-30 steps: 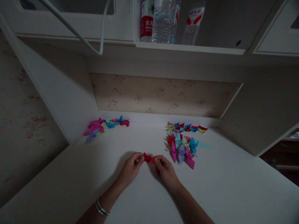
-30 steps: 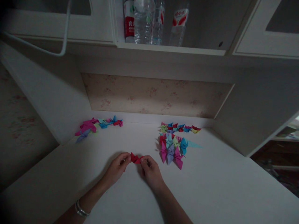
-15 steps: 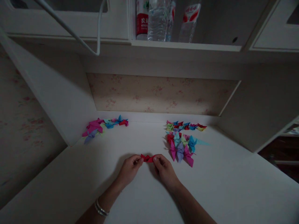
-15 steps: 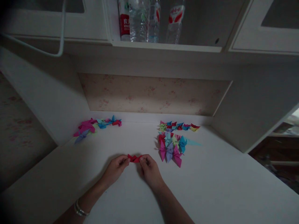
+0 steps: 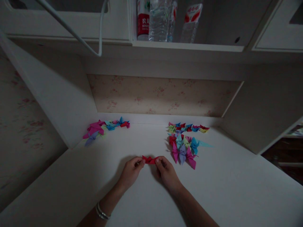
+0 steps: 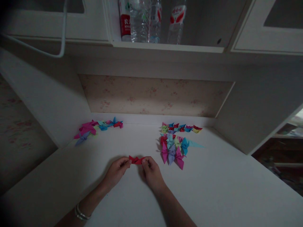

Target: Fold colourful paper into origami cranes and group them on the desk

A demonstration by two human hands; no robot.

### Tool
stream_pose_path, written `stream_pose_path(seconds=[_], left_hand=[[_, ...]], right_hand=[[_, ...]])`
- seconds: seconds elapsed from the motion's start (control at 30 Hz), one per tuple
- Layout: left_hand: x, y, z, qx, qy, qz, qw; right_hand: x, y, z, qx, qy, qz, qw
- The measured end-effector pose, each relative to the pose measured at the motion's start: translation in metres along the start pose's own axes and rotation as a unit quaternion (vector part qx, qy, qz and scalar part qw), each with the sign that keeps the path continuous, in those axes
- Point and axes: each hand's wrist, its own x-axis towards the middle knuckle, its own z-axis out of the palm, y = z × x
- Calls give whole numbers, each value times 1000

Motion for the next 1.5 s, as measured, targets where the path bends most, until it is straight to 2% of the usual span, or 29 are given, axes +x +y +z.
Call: stream_pose_path(seconds=[0.7,1.03,1.5], left_hand=[[0,6,-2,11,3,-36,999],[0,4,-2,-26,-16,-63,998],[1,0,-2,-35,-20,-58,997]], right_hand=[[0,-1,0,4,-10,4,1000],[0,-2,-1,12,-6,15,1000],[0,0,0,21,-9,16,1000]])
